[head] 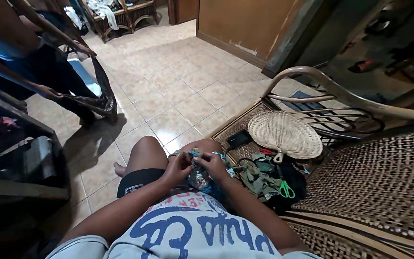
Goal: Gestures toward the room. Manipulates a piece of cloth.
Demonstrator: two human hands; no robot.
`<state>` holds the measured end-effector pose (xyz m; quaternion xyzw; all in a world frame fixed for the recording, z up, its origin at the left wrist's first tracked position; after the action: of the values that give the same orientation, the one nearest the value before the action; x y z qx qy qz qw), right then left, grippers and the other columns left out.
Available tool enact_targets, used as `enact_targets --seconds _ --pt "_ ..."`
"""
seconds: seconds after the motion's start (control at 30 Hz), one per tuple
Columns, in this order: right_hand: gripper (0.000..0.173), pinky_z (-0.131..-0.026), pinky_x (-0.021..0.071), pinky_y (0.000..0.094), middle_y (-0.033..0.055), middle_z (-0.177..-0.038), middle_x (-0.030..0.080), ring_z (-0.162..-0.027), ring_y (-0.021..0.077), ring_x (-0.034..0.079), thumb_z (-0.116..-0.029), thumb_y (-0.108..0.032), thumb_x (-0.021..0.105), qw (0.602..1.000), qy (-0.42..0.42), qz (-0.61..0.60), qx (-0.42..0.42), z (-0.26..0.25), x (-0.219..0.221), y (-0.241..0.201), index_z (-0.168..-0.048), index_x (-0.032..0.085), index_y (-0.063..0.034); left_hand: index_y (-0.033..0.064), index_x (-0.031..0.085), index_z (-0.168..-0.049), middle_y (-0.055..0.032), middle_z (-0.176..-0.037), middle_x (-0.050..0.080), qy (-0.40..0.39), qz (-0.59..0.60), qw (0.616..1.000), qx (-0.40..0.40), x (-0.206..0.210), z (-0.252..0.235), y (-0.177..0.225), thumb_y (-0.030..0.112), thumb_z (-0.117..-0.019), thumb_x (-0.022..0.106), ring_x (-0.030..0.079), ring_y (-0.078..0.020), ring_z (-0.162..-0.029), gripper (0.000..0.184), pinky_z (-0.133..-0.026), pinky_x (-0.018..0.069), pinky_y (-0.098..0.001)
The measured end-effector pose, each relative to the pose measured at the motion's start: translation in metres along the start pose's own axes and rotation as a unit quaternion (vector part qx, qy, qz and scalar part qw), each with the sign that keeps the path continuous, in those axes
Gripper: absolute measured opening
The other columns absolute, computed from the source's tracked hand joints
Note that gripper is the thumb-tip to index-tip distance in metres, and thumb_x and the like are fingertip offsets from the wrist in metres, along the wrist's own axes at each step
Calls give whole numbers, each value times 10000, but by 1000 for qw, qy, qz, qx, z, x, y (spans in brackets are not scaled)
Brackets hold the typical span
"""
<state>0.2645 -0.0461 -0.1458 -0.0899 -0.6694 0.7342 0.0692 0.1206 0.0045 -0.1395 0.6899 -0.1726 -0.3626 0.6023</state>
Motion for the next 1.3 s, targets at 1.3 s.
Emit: enact_targets --seconds 1.3 --pt "288 -997 523 410 153 -1096 721 -1073 239 677 -1001 -240 630 958 -32 258 -123 6 -21 -13 -1115 739 2 -18 710 -1177 -113 -1152 703 -31 0 999 -32 5 -1 2 77 -968 662 668 -82 -1047 234 -965 536 -250"
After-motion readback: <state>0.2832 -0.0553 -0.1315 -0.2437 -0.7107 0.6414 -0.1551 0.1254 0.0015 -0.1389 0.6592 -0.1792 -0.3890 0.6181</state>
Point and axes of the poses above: each hand's wrist, its own z-axis away from the middle knuckle, its own x-axis out of the palm, y = z × x, the point moved 6 cm from there along -z, towards the middle knuckle
